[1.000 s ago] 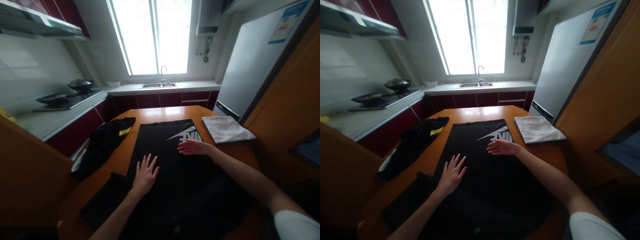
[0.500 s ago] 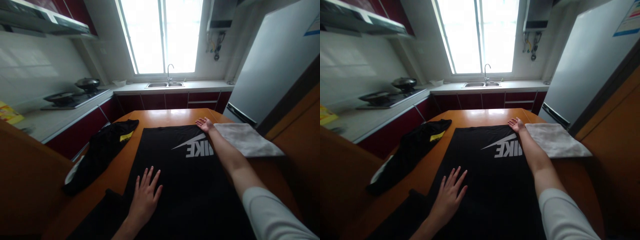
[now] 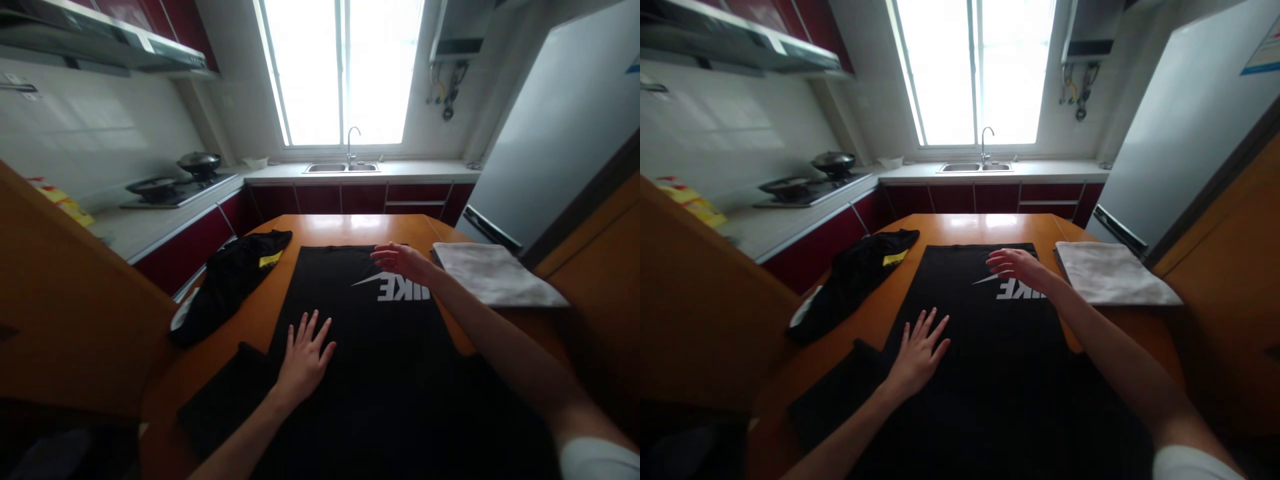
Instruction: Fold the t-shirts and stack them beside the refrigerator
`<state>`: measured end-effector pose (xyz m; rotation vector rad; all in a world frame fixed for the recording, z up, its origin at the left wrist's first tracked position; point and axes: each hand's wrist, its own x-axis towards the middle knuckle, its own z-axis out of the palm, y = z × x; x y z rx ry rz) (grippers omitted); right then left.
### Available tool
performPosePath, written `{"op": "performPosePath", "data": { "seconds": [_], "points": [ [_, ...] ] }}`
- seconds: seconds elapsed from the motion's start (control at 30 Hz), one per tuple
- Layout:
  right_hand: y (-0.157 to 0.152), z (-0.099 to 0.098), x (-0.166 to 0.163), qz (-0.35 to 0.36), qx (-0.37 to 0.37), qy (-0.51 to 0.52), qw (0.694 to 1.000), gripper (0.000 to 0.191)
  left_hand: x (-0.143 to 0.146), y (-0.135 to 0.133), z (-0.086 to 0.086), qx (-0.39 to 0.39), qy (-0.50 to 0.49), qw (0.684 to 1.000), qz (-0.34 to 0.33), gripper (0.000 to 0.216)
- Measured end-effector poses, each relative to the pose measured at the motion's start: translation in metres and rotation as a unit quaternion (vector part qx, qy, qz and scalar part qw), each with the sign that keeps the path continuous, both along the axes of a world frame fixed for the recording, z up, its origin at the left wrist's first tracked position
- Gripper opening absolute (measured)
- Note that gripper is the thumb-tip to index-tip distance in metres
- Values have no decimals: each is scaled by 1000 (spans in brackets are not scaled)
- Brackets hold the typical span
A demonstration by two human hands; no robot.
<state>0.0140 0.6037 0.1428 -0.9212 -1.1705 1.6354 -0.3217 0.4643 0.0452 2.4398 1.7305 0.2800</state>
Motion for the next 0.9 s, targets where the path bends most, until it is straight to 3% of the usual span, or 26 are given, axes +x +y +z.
{"op": "performPosePath", "data": {
  "seconds": [0.07,0.13,0.27,0.4,0.5,0.57,0.7,0.8,0.9],
  "points": [
    [-51,7,-13,18,68,-99,993,32,1,0,3,-1,-15,1000,1,58],
    [-104,2,-24,-15,147,-224,963,30,0,0,5,7,-25,1000,0,58],
    [-210,-34,-39,-67,300,-383,871,33,-6,-2,17,-8,-30,999,-43,58],
    [-283,-71,-43,-12,354,-433,829,60,-14,-23,47,-114,-8,982,-152,60],
    [-309,-85,-41,-48,358,-483,798,62,-16,-54,69,-179,39,953,-243,57],
    [-319,-90,-40,-81,351,-520,774,55,-14,-80,73,-196,56,940,-273,55],
    [-330,-103,-41,-72,352,-574,736,56,-6,-126,53,-132,48,957,-255,60],
    [-334,-110,-42,-73,356,-582,728,52,-3,-147,38,-62,28,969,-237,64],
    [-335,-112,-42,-85,364,-576,726,50,-8,-156,37,-12,-16,979,-201,59]
  ]
}}
